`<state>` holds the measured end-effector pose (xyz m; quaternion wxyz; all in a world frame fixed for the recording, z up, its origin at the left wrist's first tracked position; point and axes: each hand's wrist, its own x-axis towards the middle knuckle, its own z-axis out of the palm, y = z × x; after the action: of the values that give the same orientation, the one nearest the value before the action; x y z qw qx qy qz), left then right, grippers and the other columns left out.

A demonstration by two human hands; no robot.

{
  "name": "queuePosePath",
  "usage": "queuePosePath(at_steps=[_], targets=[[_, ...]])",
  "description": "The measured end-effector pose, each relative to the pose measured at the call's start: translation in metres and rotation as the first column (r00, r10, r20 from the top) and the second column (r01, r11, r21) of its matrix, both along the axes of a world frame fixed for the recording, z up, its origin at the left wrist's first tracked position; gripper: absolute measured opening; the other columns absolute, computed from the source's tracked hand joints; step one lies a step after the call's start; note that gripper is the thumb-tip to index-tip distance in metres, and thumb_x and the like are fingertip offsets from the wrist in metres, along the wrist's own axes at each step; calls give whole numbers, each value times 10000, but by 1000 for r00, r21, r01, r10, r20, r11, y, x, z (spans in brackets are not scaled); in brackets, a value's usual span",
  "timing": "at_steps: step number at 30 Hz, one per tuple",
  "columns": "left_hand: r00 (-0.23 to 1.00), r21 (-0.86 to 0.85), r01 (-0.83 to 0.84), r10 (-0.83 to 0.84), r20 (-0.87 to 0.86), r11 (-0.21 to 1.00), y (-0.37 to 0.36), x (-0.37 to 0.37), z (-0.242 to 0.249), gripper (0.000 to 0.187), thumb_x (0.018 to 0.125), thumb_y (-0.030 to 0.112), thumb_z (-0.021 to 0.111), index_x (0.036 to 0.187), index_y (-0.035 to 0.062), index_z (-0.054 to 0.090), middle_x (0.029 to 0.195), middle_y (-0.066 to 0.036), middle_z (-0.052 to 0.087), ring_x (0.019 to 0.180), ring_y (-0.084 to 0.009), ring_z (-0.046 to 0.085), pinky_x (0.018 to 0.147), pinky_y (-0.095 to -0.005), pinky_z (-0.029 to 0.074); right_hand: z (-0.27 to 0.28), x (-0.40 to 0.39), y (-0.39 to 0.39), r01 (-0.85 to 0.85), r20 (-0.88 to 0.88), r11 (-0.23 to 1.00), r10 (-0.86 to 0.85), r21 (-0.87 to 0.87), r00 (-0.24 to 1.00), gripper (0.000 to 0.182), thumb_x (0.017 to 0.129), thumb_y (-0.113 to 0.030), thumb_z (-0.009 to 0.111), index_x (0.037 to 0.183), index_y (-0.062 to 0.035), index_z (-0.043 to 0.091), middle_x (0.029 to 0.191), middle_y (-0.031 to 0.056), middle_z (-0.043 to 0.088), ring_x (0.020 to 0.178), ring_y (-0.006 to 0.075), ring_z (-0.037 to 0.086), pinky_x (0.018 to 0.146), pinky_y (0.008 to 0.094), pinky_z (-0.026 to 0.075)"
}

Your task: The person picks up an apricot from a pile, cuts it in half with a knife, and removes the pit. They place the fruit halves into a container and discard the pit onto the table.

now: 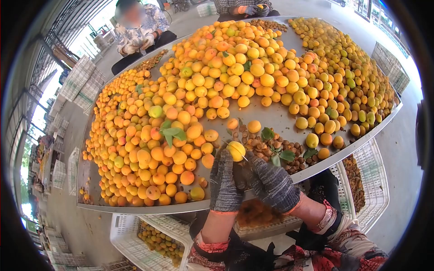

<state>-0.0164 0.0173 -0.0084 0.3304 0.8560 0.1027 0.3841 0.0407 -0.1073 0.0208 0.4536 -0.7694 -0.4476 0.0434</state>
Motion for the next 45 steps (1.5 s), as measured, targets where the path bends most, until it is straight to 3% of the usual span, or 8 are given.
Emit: queuePosePath(at_steps=[2, 5, 20, 25, 32, 34, 37, 45], targets=[[947, -915, 301, 33, 321, 269, -8, 6, 21, 311, 857, 207, 564, 1083, -3, 528, 967, -42, 576, 870, -114, 524, 763, -248, 440, 0, 4, 1, -30, 51, 999, 30, 10, 998, 447, 780, -83, 583, 1192, 7, 438, 800, 172, 602, 669, 339, 597, 564, 382, 480], [987, -963, 159, -31, 156, 220, -1, 1, 17, 338, 847, 248, 578, 1079, 8, 524, 950, -47, 572, 836, -122, 530, 718, -239, 443, 13, 7, -2, -77, 50, 990, 83, -117, 995, 391, 792, -106, 570, 1150, 5, 458, 792, 170, 599, 664, 344, 590, 556, 390, 475], [998, -975, -24, 56, -12, 219, 15, 1, 10, 394, 896, 318, 485, 1091, -21, 536, 994, -63, 571, 876, -105, 506, 760, -234, 418, -2, 8, -22, -65, -368, 955, 174, 290, 913, 331, 784, -72, 614, 1093, -15, 510, 902, 113, 593, 789, 222, 581, 676, 304, 471], [956, -131, 194, -218, -198, 972, 8, -12, 0, 325, 844, 125, 510, 1149, 16, 494, 1111, -184, 528, 1009, -304, 522, 881, -358, 414, 31, 28, -15, -46, -116, 999, 47, 18, 992, 519, 737, -75, 692, 1196, -22, 457, 1071, 83, 571, 951, 147, 544, 825, 288, 452], [894, -566, 168, -367, -258, 807, 6, -18, -13, 417, 757, 5, 542, 1166, 32, 470, 1159, -206, 491, 1068, -363, 478, 918, -425, 388, 10, 32, -9, -132, -558, 987, 163, 97, 814, 435, 721, -111, 701, 1109, -28, 522, 1017, 86, 592, 911, 162, 570, 811, 298, 453], [962, 138, 269, -261, -76, 953, 7, -15, -18, 385, 778, 71, 554, 1155, 25, 485, 1058, -171, 550, 904, -292, 570, 783, -369, 468, 4, 31, -9, -97, -366, 991, 125, 94, 922, 399, 729, -97, 682, 1091, -29, 529, 990, 75, 596, 896, 158, 570, 800, 297, 456], [926, -797, 185, -374, -55, 575, -7, -16, 3, 365, 823, 158, 540, 1160, 24, 497, 906, -98, 580, 669, -154, 576, 574, -268, 473, -17, 33, -9, -19, -185, 993, 40, 117, 982, 346, 750, -112, 634, 1067, -26, 526, 909, 64, 594, 803, 154, 570, 701, 283, 464], [804, -904, 197, -590, -73, 380, -7, -23, 22, 394, 870, 244, 499, 1199, 28, 480, 762, -23, 559, 548, -56, 510, 464, -201, 419, 12, 35, -26, 339, -919, 894, 167, 294, 358, 313, 754, -41, 566, 1063, -30, 525, 857, 43, 578, 619, 110, 558, 538, 218, 472]])
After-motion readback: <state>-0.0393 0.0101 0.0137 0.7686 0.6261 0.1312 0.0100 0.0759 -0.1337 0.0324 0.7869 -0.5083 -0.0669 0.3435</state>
